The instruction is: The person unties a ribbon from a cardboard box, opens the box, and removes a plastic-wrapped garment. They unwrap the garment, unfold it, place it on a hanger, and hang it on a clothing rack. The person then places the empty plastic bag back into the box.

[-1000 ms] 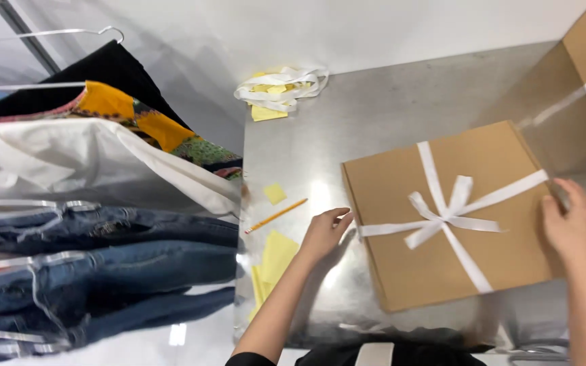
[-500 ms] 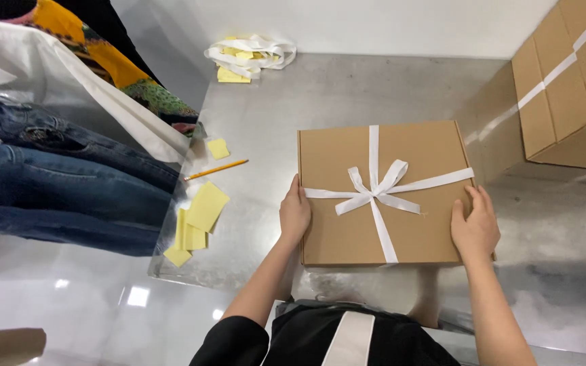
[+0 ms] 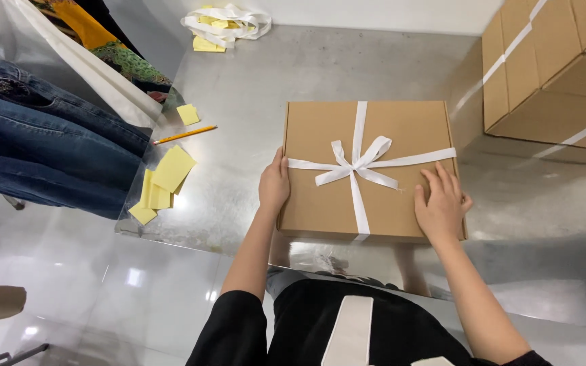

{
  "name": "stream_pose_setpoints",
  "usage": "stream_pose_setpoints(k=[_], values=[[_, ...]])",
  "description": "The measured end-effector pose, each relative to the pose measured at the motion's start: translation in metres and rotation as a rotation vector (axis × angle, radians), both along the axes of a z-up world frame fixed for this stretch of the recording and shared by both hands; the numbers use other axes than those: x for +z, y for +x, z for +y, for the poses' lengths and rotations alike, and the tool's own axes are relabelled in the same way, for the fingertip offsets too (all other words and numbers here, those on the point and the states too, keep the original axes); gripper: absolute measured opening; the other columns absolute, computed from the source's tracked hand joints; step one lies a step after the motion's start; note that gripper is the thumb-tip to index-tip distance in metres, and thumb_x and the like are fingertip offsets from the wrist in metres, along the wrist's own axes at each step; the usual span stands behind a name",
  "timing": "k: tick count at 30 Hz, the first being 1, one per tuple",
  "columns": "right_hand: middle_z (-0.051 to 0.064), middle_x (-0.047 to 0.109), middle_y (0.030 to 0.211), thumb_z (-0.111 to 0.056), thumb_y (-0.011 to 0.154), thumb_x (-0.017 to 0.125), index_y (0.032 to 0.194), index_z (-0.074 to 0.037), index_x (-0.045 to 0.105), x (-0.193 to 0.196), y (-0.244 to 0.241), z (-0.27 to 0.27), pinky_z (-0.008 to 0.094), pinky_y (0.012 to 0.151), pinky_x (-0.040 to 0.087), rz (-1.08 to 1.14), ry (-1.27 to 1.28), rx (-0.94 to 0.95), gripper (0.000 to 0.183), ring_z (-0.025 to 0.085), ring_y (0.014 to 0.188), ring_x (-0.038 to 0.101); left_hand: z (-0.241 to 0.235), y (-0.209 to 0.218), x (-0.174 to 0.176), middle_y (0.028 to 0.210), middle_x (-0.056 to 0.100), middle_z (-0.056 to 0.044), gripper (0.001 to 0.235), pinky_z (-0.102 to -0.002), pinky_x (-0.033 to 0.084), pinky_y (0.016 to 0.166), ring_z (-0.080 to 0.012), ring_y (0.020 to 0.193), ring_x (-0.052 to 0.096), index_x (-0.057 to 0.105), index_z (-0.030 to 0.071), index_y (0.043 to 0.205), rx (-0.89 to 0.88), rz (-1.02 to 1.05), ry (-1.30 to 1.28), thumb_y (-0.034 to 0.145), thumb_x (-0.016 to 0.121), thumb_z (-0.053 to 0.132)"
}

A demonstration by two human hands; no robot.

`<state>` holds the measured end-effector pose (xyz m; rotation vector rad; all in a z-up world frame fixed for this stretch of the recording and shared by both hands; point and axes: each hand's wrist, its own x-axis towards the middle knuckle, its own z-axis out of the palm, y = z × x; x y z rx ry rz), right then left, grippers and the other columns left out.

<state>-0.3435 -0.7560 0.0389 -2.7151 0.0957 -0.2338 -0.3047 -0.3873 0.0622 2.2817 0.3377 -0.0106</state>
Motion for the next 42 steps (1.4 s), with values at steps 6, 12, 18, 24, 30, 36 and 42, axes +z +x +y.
stream_pose_setpoints(k=[6, 12, 18, 24, 30, 36, 42], values=[[0.01, 0.046, 0.165, -0.028, 0.111, 0.059, 0.144, -0.016, 0.065, -0.008, -0.014, -0.006, 0.071, 0.109, 0.019, -0.011, 0.056, -0.005, 0.035, 0.034, 0.152, 0.033, 0.005, -0.004, -0.024, 0.14, 0.069, -0.025, 0.052, -0.058, 0.048, 0.111, -0.0464, 0.132, 0.062, 0.048, 0.015, 0.162, -0.012, -0.01, 0.04, 0.117, 0.037, 0.04], [0.011, 0.05, 0.164, -0.036, 0.109, 0.062, 0.131, -0.017, 0.072, 0.003, -0.016, 0.015, 0.074, 0.121, 0.012, -0.011, 0.147, 0.147, 0.031, 0.035, 0.158, 0.036, -0.007, -0.01, -0.037, 0.139, 0.069, -0.011, 0.036, -0.049, 0.057, 0.098, -0.0336, 0.135, 0.06, 0.06, 0.019, 0.147, 0.044, -0.285, 0.418, 0.114, 0.051, 0.031], [0.004, 0.058, 0.154, -0.045, 0.099, 0.076, 0.113, -0.025, 0.073, -0.01, -0.005, 0.032, 0.066, 0.123, 0.024, -0.086, 0.15, 0.182, 0.025, 0.029, 0.152, 0.046, -0.043, -0.029, -0.036, 0.118, 0.059, 0.005, 0.021, -0.041, 0.053, 0.085, -0.0254, 0.117, 0.055, 0.075, 0.026, 0.098, -0.15, -0.53, 0.528, 0.099, 0.073, 0.047], [-0.001, 0.062, 0.148, -0.037, 0.1, 0.078, 0.101, -0.024, 0.073, -0.025, 0.001, 0.023, 0.058, 0.123, 0.027, -0.147, 0.197, 0.178, 0.015, 0.026, 0.149, 0.05, -0.068, -0.034, -0.04, 0.117, 0.061, 0.005, 0.023, -0.043, 0.052, 0.092, -0.0234, 0.117, 0.059, 0.077, 0.029, 0.106, -0.189, -0.341, 0.344, 0.091, 0.082, 0.045], [-0.001, 0.067, 0.139, -0.027, 0.098, 0.081, 0.096, -0.02, 0.073, -0.027, -0.003, 0.015, 0.051, 0.119, 0.038, -0.228, 0.271, 0.197, 0.011, 0.026, 0.141, 0.058, -0.055, -0.036, -0.04, 0.106, 0.068, 0.0, 0.012, -0.041, 0.053, 0.092, -0.0274, 0.109, 0.064, 0.079, 0.021, 0.093, -0.149, -0.359, 0.033, 0.091, 0.086, 0.032], [0.012, 0.066, 0.131, -0.011, 0.108, 0.072, 0.106, -0.008, 0.066, -0.015, -0.011, -0.026, 0.05, 0.105, 0.048, -0.296, 0.447, 0.116, 0.007, 0.038, 0.123, 0.066, -0.006, -0.058, 0.001, 0.115, 0.068, -0.002, 0.011, -0.043, 0.053, 0.102, -0.0291, 0.114, 0.064, 0.079, 0.019, 0.097, -0.018, -0.341, -0.01, 0.096, 0.082, 0.029], [0.008, 0.073, 0.122, -0.005, 0.114, 0.067, 0.114, -0.008, 0.067, 0.027, 0.004, -0.083, 0.029, 0.064, 0.055, -0.482, 0.733, -0.155, 0.003, 0.015, 0.099, 0.063, 0.085, -0.064, 0.015, 0.11, 0.066, -0.006, 0.011, -0.036, 0.05, 0.098, -0.0201, 0.107, 0.064, 0.078, 0.014, 0.093, 0.178, -0.471, 0.003, 0.096, 0.08, 0.025]])
